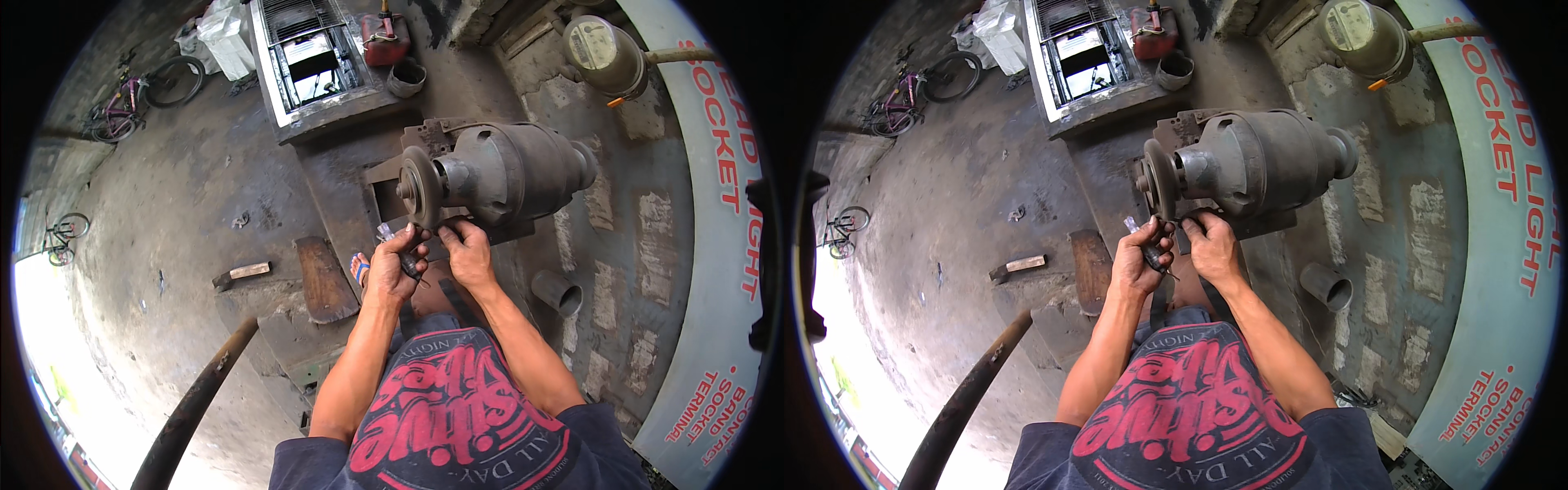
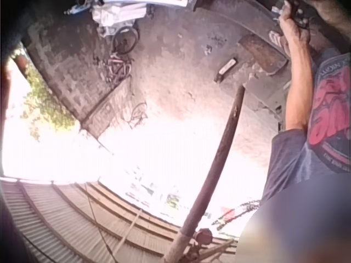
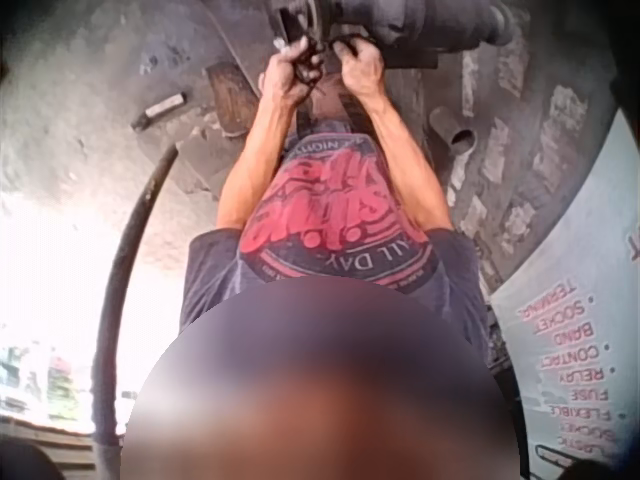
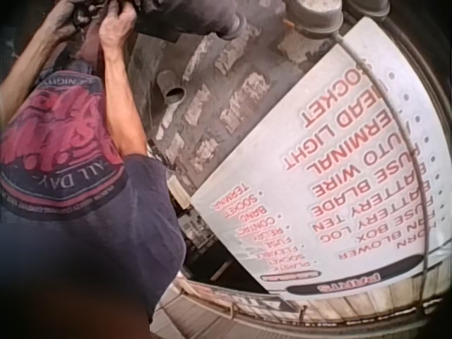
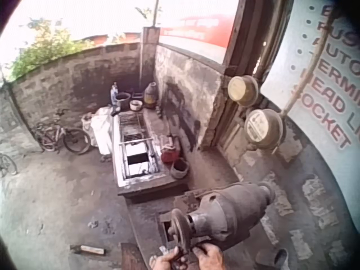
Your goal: The person works on a green battery pack, using a test light to check connections and a grinding wheel to clean wire ends. The person then returns to the battery pack to continue testing.
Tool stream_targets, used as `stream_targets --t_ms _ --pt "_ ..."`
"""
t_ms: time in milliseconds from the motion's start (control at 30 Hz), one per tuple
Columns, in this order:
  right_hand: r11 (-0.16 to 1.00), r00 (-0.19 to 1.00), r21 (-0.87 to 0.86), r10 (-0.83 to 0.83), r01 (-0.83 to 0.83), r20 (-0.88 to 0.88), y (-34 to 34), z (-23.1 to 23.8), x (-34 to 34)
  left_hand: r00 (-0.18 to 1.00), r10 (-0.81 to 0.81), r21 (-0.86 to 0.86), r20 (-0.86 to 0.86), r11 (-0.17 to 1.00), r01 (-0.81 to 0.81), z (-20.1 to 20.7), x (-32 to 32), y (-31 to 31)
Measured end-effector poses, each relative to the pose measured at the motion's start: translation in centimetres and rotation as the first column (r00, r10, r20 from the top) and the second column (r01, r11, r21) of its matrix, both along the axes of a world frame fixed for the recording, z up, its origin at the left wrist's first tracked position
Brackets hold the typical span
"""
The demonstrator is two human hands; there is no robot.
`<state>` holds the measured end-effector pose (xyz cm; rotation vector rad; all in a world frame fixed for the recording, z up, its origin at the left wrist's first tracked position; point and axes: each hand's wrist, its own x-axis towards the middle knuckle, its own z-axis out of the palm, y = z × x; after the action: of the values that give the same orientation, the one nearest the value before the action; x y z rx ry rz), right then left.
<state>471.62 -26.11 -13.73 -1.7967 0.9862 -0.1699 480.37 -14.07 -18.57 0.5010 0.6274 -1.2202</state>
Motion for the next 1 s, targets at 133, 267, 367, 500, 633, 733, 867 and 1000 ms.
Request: stream_targets --t_ms 133,267,367,500,633,733,867,1000 --pt "1.0 0.998 -0.028 0.011 -0.013 -0.058 -0.1 0.1 0.0 1.0 0.0 0.01 0.004 1.0 0.0 -0.1 0.0 0.2" --pt "0.999 0.999 -0.008 0.037 -0.037 -0.012 0.3 -0.8 0.7 1.0 0.012 -0.003 0.008 1.0 -0.012 -0.4 1.0 0.8" --pt "0.999 0.998 -0.042 0.02 -0.022 -0.052 0.0 -0.7 0.3 1.0 -0.021 -0.012 0.018 1.0 0.021 -0.5 0.7 0.4" --pt "1.0 0.993 -0.023 0.003 -0.006 -0.118 -0.5 0.1 -0.3 0.999 -0.039 -0.028 0.011 0.999 0.04 -0.4 0.1 -0.1" --pt "0.998 0.995 0.016 0.061 -0.06 -0.08 -0.3 -0.2 0.7 0.999 -0.032 -0.007 0.023 0.999 0.032 -0.6 1.0 0.6" --pt "0.999 0.993 -0.004 0.036 -0.036 -0.113 -0.3 -0.2 0.7 0.999 -0.037 0.016 0.024 0.999 0.037 -0.6 1.2 0.4" --pt "0.999 0.992 -0.017 0.032 -0.035 -0.119 -0.7 -0.2 0.0 0.997 -0.074 -0.012 0.002 0.997 0.074 -0.6 0.6 -0.2" --pt "0.997 0.993 0.007 0.079 -0.079 -0.087 -0.8 -1.0 0.3 0.999 -0.042 -0.009 0.035 0.999 0.042 -0.7 1.1 0.4"
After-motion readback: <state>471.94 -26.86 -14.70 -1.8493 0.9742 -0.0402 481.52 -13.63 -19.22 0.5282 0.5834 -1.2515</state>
